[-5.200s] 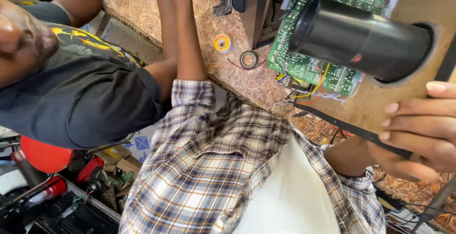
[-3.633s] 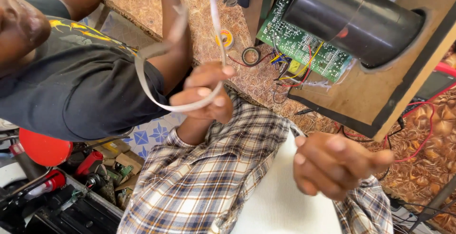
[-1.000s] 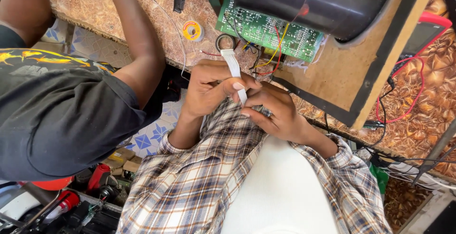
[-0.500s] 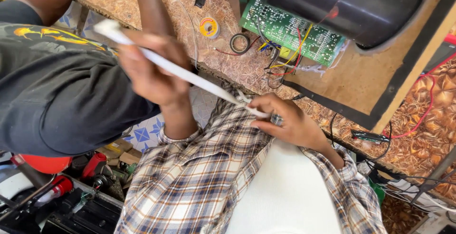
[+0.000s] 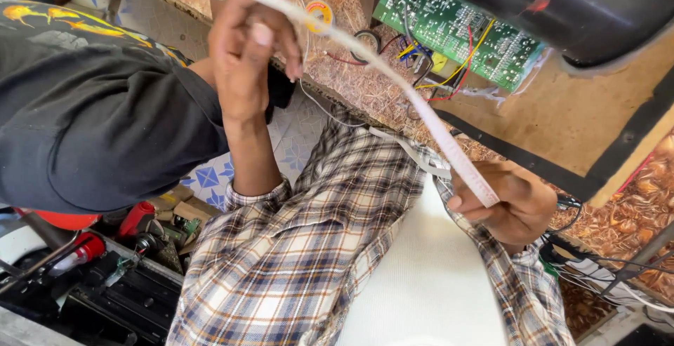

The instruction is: Stripping insulation from wires and preparing them for soldering on an electronics circuit board.

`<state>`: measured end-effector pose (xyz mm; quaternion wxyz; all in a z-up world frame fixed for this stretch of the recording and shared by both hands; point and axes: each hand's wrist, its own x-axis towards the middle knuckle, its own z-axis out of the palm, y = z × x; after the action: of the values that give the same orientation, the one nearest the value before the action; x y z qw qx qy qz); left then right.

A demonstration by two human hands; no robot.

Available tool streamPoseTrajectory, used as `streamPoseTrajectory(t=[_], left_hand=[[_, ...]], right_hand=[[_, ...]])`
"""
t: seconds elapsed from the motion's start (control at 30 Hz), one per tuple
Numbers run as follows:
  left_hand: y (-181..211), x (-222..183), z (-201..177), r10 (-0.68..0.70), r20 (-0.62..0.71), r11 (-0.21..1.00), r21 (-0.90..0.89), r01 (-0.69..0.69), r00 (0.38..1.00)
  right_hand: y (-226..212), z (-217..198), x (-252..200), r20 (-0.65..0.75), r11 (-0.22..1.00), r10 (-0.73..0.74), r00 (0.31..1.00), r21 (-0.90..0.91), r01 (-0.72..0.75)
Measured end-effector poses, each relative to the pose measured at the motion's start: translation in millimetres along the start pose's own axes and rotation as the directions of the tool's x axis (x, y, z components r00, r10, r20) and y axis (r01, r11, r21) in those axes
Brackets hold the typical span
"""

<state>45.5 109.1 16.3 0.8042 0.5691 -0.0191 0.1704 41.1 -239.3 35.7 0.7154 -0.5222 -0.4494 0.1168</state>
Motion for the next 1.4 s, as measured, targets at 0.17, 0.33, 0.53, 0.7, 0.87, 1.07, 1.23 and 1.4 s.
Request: streamPoseTrajectory(t=[0.17, 0.33, 0.53, 0.7, 0.87, 1.07, 1.23, 1.4], left_hand=[[7.7, -2.9, -0.4, -0.299, 0.494, 0.871, 0.491, 0.021, 0.816], [-16.9, -13.6, -7.2, -0.466, 0.657, 0.765, 0.636, -0.103, 0.592], [-72.4, -42.9, 3.9, -0.583, 0.628, 0.694, 0.715, -0.086, 0.516], [-106.3, -64.5, 14.0, -0.476, 0.747, 0.826, 0.561, -0.056, 0.464], [-51.7, -48.9, -1.9, -0.425, 0.639, 0.886, 0.438, 0.151, 0.641], [2.0, -23.8, -1.0, -0.084, 0.603, 0.994, -0.01, 0.112, 0.794], [-6.8, -10.6, -1.7, -0.031, 0.51, 0.994, -0.078, 0.082, 0.86], [-8.9, -14.0, 11.9, -0.098, 0.442, 0.969, -0.162, 0.187, 0.891]], right_hand=[[-1.8, 8.0, 8.2, 0.027, 1.0, 0.013, 1.0, -0.013, -0.013], [-2.8, 9.1, 29.6, 0.108, 0.992, 0.05, 0.993, -0.117, -0.037], [4.5, 27.4, 52.3, 0.067, 0.988, -0.039, 0.997, -0.147, 0.048], [8.8, 39.1, 79.6, 0.001, 0.986, -0.006, 1.0, -0.168, 0.006], [14.7, 32.5, 96.0, 0.218, 0.904, 0.32, 0.922, -0.36, -0.229], [40.0, 38.6, 76.1, 0.156, 0.772, 0.635, 0.756, -0.125, -0.623], [45.9, 36.9, 57.5, 0.133, 0.797, 0.604, 0.786, -0.121, -0.592], [49.5, 42.5, 48.4, 0.003, 0.808, 0.579, 0.815, -0.139, -0.573]])
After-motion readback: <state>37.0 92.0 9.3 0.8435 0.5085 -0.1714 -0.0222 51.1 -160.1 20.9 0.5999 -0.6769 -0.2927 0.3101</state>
